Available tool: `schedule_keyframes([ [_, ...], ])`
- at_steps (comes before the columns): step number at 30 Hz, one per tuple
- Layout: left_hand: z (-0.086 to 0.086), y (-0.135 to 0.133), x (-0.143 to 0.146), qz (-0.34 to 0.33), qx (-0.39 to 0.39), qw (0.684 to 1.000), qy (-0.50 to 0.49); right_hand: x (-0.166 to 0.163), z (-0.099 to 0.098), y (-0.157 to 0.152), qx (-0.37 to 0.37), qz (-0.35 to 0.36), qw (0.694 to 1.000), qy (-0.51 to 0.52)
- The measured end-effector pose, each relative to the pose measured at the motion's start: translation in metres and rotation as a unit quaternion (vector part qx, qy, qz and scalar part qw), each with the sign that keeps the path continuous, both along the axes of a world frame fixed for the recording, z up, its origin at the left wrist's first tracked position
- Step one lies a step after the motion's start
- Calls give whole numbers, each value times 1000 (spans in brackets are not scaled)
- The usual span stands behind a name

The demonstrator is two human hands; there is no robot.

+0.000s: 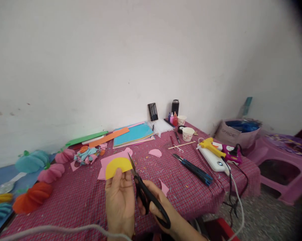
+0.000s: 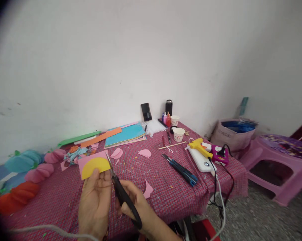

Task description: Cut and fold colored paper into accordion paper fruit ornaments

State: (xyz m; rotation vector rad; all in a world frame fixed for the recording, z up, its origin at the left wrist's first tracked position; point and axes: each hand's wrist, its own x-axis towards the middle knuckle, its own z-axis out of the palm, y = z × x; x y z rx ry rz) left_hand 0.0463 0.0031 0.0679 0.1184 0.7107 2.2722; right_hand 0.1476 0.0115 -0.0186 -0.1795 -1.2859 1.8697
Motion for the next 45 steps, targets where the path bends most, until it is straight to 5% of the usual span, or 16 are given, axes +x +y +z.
schedule_keyframes([
  [21,-4,1,0,-14,-3,1000,-17,-4,-8,-1,-22,-12,1000,2],
  [30,-4,1,1,-20,-18,1000,-16,-4,5,-6,-8,-50,999,-16],
  [45,-1,2,6,-45,-52,997,-48,-9,-9,-11,-13,-149,988,-37],
])
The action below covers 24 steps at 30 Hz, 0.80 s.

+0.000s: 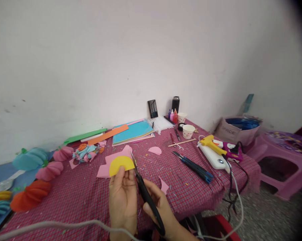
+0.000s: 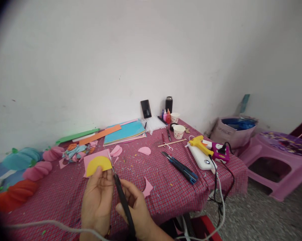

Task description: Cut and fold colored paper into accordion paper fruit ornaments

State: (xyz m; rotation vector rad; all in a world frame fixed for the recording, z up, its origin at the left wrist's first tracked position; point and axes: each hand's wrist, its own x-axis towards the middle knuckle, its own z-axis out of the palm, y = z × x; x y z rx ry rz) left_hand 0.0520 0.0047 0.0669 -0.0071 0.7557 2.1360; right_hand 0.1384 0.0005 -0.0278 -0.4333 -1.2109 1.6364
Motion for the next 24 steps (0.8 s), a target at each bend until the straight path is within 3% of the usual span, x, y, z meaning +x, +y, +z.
schedule_keyframes([
  [11,-22,7,-7,-4,21,1000,20,4,8,0,21,13,1000,-5],
  [18,-6,2,-4,-9,4,1000,-22,8,16,-3,13,7,1000,-26],
  [24,-3,3,-7,14,20,1000,-3,8,2,-2,-63,71,995,20],
])
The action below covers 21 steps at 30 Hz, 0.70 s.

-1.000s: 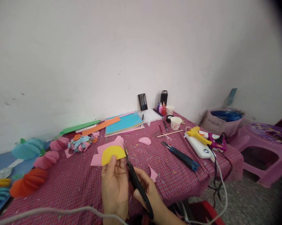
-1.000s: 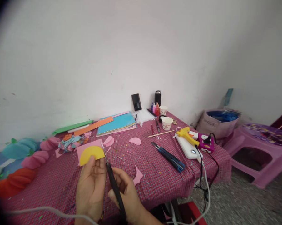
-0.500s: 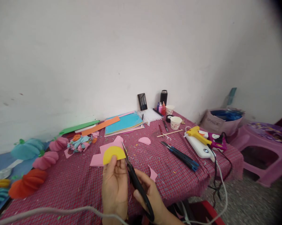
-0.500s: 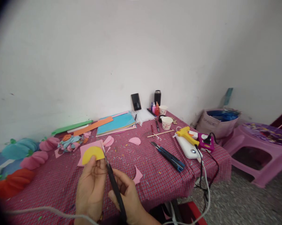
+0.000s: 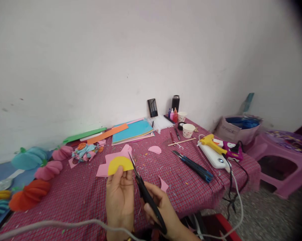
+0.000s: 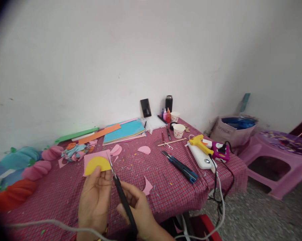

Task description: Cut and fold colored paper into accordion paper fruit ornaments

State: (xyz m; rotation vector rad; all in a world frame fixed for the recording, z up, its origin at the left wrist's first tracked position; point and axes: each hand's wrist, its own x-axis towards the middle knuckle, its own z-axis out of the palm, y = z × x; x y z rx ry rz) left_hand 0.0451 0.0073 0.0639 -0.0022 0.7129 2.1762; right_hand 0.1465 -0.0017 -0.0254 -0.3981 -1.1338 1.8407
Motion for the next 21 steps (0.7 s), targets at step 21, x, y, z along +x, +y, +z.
schedule_keyframes([
  [21,-27,-12,0,-36,-81,988,124,25,-1,9,69,70,995,-28],
])
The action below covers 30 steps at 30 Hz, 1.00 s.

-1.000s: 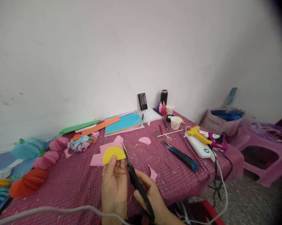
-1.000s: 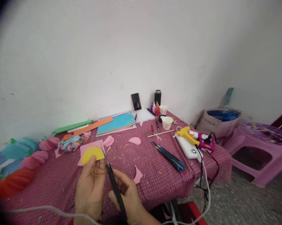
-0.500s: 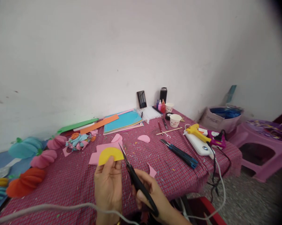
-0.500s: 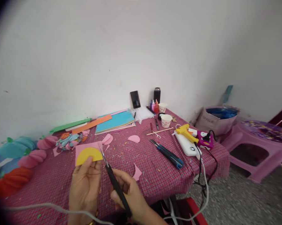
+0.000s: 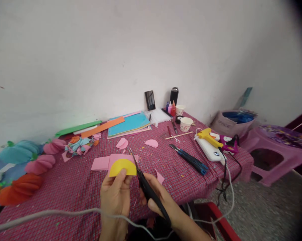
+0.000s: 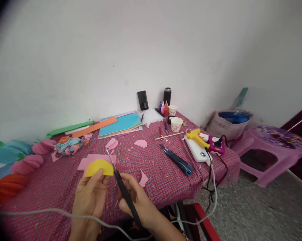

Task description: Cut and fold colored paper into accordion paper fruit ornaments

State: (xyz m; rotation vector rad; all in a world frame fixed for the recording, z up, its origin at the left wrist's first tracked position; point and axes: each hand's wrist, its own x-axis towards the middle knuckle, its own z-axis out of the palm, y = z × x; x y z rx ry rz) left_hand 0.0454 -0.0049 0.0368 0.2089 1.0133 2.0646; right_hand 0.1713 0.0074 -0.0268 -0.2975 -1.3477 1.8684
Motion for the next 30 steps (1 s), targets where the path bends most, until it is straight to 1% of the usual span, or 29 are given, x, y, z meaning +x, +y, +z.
schedule_keyframes([
  [5,-2,1,0,-13,-7,1000,-4,3,-2,0,18,6,1000,-19],
  [8,-3,2,-1,-19,-1,1000,-18,4,-2,0,15,17,999,-31],
  [11,-2,1,-1,-24,10,1000,-18,3,-1,0,10,12,999,-31],
  [16,-2,3,3,-18,14,1000,-12,-2,2,-2,-7,-32,999,-29],
  [21,-2,7,6,-20,22,999,-12,-5,2,-4,-46,-64,997,-28],
  [30,-4,6,10,-30,19,999,-21,-12,-10,-11,-95,-109,990,-5],
])
